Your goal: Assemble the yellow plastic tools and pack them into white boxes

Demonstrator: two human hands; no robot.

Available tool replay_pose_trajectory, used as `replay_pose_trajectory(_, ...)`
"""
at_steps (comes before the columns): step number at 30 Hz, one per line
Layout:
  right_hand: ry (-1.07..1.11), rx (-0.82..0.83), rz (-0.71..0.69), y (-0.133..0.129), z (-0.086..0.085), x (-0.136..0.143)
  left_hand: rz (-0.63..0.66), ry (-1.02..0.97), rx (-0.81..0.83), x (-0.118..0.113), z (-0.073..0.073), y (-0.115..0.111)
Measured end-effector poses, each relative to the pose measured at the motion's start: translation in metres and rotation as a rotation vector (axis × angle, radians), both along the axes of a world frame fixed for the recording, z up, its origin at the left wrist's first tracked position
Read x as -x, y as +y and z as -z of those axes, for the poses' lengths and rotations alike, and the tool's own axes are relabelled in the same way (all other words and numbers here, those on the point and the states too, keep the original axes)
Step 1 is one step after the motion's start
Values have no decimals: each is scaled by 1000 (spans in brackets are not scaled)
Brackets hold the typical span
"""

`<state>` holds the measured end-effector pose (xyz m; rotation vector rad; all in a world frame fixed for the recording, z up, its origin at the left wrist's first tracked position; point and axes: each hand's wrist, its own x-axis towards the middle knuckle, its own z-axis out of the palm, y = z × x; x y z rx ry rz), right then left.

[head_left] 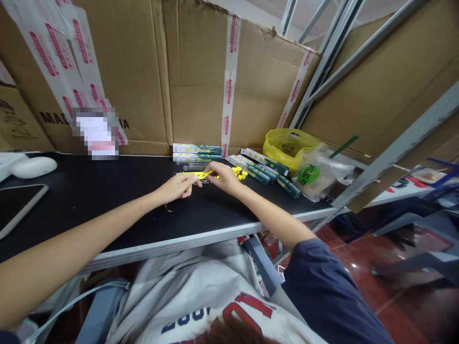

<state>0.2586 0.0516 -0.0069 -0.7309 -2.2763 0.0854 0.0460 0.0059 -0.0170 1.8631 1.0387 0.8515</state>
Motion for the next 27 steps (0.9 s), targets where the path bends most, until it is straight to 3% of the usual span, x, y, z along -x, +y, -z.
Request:
replay_pose_trajectory(8,-83,-66,45,7,-3,-5,-31,-119,66,2,1,5)
replay_pose_trajectory(10,-107,-84,115,13,-9,-12,-68,-157,65,2,1,6)
replay_pose_trajectory(13,-147,-83,330,22,-22,-30,-125,-203,70,2,-1,6)
replay_pose_trajectory(19,-354,178,765,29,-47,-74,-217,-255,85,2,-5,4)
replay_pose_trajectory(27,-580,399,881,24,-52,-83,-255,-264,87,2,-5,3)
